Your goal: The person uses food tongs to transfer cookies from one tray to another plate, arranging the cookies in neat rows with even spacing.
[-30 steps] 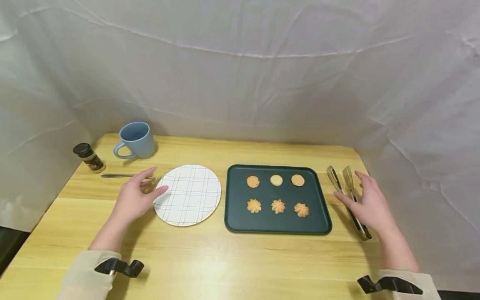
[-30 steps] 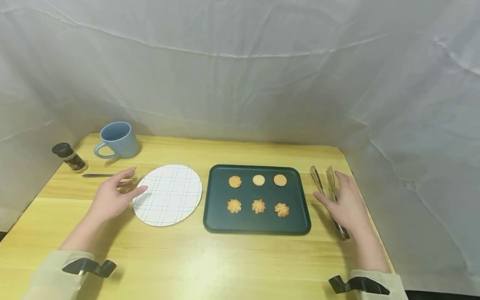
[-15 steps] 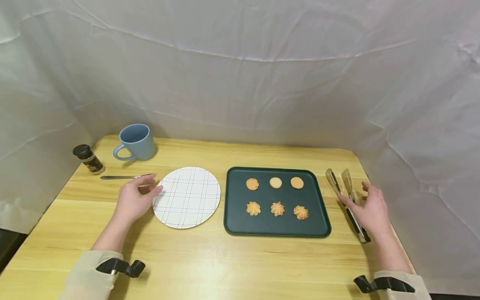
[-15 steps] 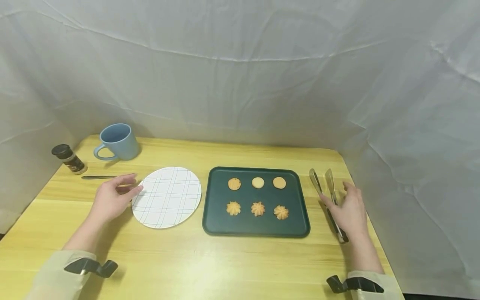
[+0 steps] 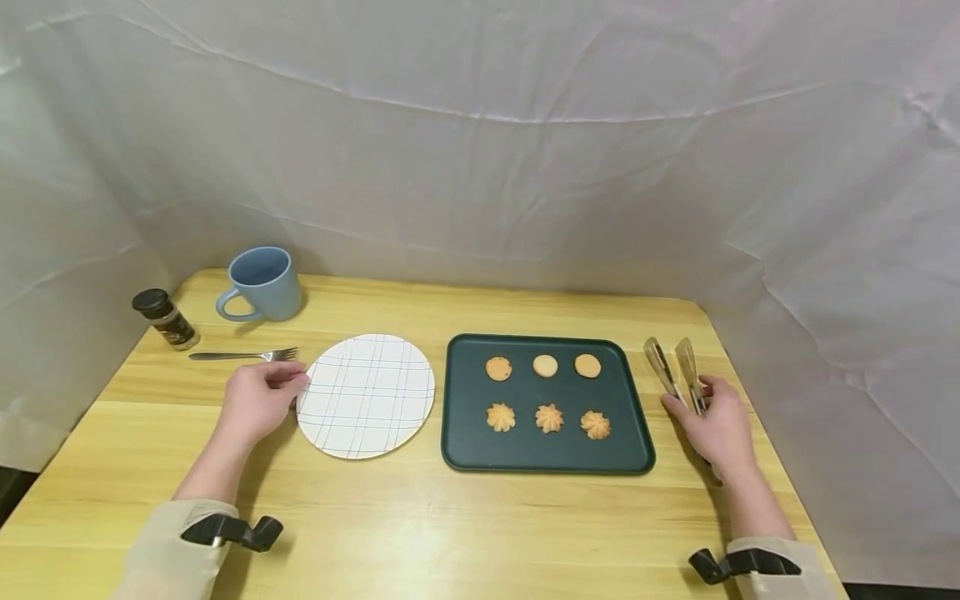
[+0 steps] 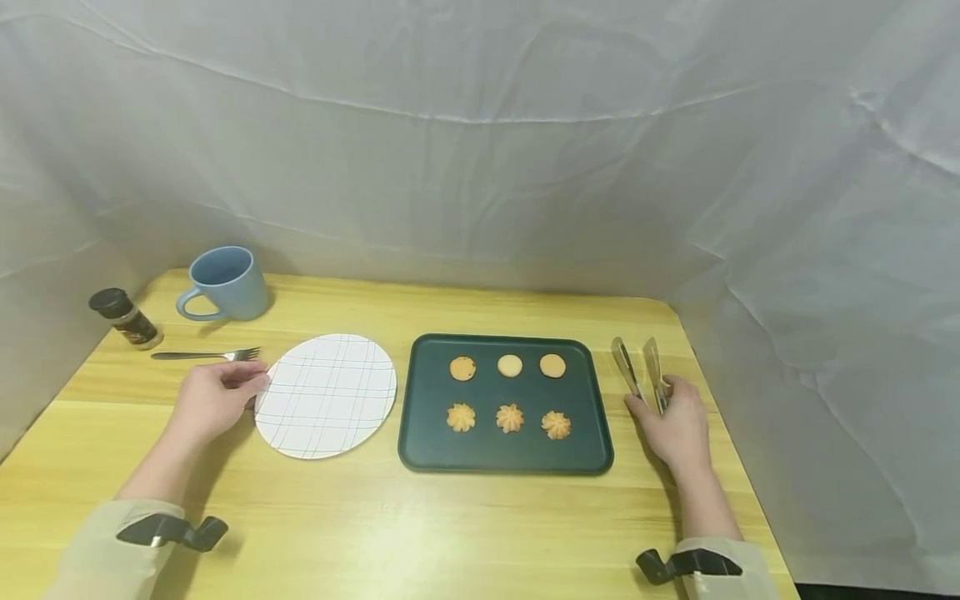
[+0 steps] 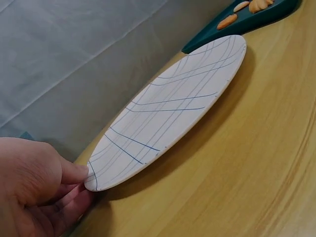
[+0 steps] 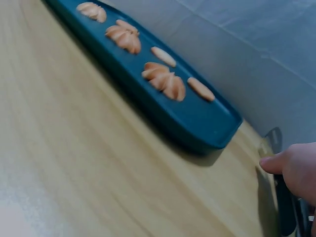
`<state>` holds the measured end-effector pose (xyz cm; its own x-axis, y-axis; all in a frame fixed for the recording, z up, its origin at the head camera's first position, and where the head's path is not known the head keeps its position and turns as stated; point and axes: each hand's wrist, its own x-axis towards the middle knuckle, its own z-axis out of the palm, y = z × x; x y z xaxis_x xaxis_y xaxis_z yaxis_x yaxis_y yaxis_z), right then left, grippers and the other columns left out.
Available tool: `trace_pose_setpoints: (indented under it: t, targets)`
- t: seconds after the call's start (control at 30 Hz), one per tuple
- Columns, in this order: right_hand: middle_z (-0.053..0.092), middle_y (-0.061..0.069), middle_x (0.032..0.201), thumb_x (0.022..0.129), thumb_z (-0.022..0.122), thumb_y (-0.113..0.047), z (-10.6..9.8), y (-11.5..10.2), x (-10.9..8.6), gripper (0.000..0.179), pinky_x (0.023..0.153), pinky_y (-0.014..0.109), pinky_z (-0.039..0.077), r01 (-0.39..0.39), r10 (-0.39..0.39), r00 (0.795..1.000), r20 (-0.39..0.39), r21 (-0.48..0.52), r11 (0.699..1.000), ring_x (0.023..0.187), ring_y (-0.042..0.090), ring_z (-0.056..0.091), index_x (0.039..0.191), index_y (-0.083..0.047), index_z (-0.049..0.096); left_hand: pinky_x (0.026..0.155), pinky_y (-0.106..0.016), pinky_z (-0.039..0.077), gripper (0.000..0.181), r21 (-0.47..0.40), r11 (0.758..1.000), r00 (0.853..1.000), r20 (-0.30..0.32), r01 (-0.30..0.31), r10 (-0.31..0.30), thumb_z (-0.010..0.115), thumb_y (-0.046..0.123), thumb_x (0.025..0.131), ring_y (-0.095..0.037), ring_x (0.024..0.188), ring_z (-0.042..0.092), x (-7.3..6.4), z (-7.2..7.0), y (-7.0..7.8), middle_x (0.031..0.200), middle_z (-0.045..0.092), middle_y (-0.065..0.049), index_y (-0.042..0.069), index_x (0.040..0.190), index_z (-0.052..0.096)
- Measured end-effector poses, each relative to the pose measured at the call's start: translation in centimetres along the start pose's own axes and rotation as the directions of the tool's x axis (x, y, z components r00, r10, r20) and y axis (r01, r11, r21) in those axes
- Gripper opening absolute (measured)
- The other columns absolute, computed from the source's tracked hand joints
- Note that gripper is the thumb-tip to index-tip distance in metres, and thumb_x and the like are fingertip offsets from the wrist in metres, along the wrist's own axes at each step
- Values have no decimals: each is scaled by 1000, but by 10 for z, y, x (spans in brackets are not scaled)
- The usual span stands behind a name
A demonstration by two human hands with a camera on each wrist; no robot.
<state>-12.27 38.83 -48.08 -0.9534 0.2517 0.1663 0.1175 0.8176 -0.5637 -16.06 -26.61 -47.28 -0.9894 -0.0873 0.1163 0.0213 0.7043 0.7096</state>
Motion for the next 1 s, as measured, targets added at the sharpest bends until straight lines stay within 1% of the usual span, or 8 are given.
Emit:
trace_pose_setpoints:
  t: [0.23,0.4,0.53,0.63,0.73,0.83,0.9,1.0]
  targets:
    - [59,35,115,96,79,-36,5,0,-3,67,87,66,45,-20,19,1000,-23,-38,999,104,52,57,130,17,56,67,-19,50,22,-6,998,998,37,55,-55,74,13,100,-20,88,69,0,-2,2,100,78,-15,-2,115,79]
    - [61,32,110,97,79,-38,5,0,-4,62,83,63,46,-30,28,999,-35,-39,999,99,48,59,124,15,62,67,-21,50,22,2,998,997,53,63,-63,74,14,100,-19,86,68,1,-2,1,99,78,-14,-2,115,79]
    - [64,30,108,97,77,-40,4,0,-3,59,82,63,46,-32,31,999,-44,-38,999,98,48,61,122,13,65,66,-22,51,23,-1,998,996,66,64,-63,73,14,100,-19,85,67,2,-2,1,98,78,-14,-3,115,79]
    - [65,31,112,99,75,-41,2,-1,-3,60,81,64,47,-41,39,999,-33,-53,998,101,50,61,125,12,65,65,-22,51,24,-13,997,994,83,74,-73,73,14,101,-18,84,68,2,-1,2,99,77,-15,-3,116,78]
    - [64,31,114,100,73,-42,-2,-3,-4,58,77,63,47,-47,46,999,-18,-77,996,99,50,62,125,10,65,65,-22,51,25,-27,996,991,100,89,-85,73,15,101,-17,84,68,3,-1,2,101,77,-17,-4,117,77]
    - [65,29,111,100,74,-39,-6,-5,-4,52,73,62,46,-31,29,999,-21,-90,995,95,48,63,125,6,66,65,-22,52,27,-37,994,988,117,104,-99,73,16,101,-18,85,68,4,-1,2,104,77,-18,-5,119,76]
    - [65,30,112,100,74,-35,-10,-8,-3,49,75,63,46,-14,11,1000,-27,-93,996,96,49,62,126,6,66,66,-23,52,29,-35,993,987,124,111,-106,73,17,101,-19,87,67,3,-1,2,106,76,-19,-4,120,76]
    - [62,34,121,101,74,-33,-14,-12,-1,54,87,68,44,6,-9,1000,-28,-84,996,108,54,59,134,8,61,66,-23,51,30,-26,992,985,128,121,-117,73,19,102,-21,90,67,3,-2,1,107,76,-19,-4,120,76]
